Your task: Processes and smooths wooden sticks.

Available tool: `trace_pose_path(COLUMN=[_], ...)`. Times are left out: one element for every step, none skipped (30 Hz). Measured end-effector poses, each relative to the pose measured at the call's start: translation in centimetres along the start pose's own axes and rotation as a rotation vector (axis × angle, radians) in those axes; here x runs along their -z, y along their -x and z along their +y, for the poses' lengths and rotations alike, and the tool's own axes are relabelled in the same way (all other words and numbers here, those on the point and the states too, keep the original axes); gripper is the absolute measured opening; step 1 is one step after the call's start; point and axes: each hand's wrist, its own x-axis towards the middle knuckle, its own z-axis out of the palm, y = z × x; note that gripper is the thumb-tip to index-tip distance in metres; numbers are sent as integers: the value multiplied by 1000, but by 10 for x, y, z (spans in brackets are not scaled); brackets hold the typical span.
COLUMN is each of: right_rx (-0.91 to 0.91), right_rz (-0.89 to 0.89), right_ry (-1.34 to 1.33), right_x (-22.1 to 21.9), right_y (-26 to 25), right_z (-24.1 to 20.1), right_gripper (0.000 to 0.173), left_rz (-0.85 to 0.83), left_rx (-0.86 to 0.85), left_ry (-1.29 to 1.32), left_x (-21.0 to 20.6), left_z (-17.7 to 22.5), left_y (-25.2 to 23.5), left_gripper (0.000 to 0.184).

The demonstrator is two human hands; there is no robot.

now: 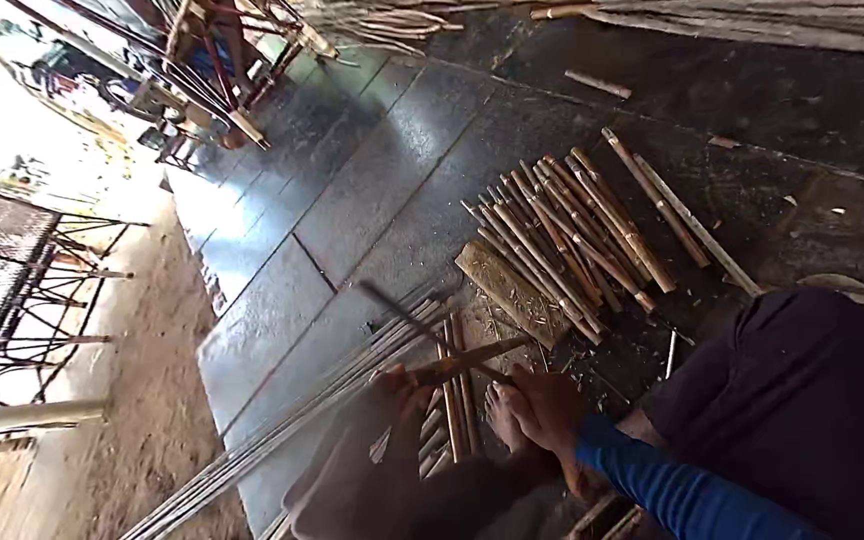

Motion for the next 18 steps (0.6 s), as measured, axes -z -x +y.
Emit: trace_pose_path(right_rx=[-51, -164, -241, -250, -192, -86, -28, -64, -163, -218, -211, -138, -53, -34, -107, -205, -228, -181], right_rz=[-49, -129, -155, -155, -129, -85, -54, -72, -140, -151, -140, -101, -41, -22, -78, -120, -112, -73], right_ry=[-1, -32, -75, -100, -103, -90, -77, -97, -136, -162, -160, -139, -124, -116, -143, -191, -216, -219], right_x=[-6, -13, -16, -12, -4, 0, -4, -12, -14, -11, -7, -3, -2, -6, -11, -12, -11, -10], right_y=[5, 5, 1, -4, -8, -7, -1, 8, 8, 4, 1, 0, 1, 7, 12, 10, 7, 5], right_z=[4, 12, 22, 22, 14, 7, 5, 7, 13, 20, 17, 9, 4, 4, 8, 16, 20, 14], right_gripper=[70, 71, 74, 76, 76, 74, 72, 69, 68, 69, 70, 71, 72, 72, 73, 75, 76, 74], left_rz=[9, 15, 15, 3, -10, -11, -13, -16, -15, -17, -27, -41, -45, -48, -48, -47, -60, -78], left_rx=[3, 4, 8, 11, 10, 16, 26, 29, 22, 17, 14, 13, 10, 6, -5, -16, -19, -15], left_ry=[3, -1, -6, -3, 2, 10, 17, 20, 25, 29, 22, 14, 14, 10, 11, 11, 16, 33], left_x=[0, 1, 1, 1, 1, 0, 0, 2, 2, 0, 0, 1, 1, 2, 3, 2, 2, 3], left_z=[2, 3, 4, 3, 1, 0, 2, 5, 6, 5, 3, 2, 1, 4, 6, 6, 4, 2], left_y=[3, 4, 2, -1, -4, -4, 1, 6, 7, 4, 2, 0, 2, 7, 9, 8, 5, 2], left_gripper=[7, 6, 6, 6, 6, 6, 6, 7, 8, 10, 13, 14, 14, 14, 13, 13, 13, 13])
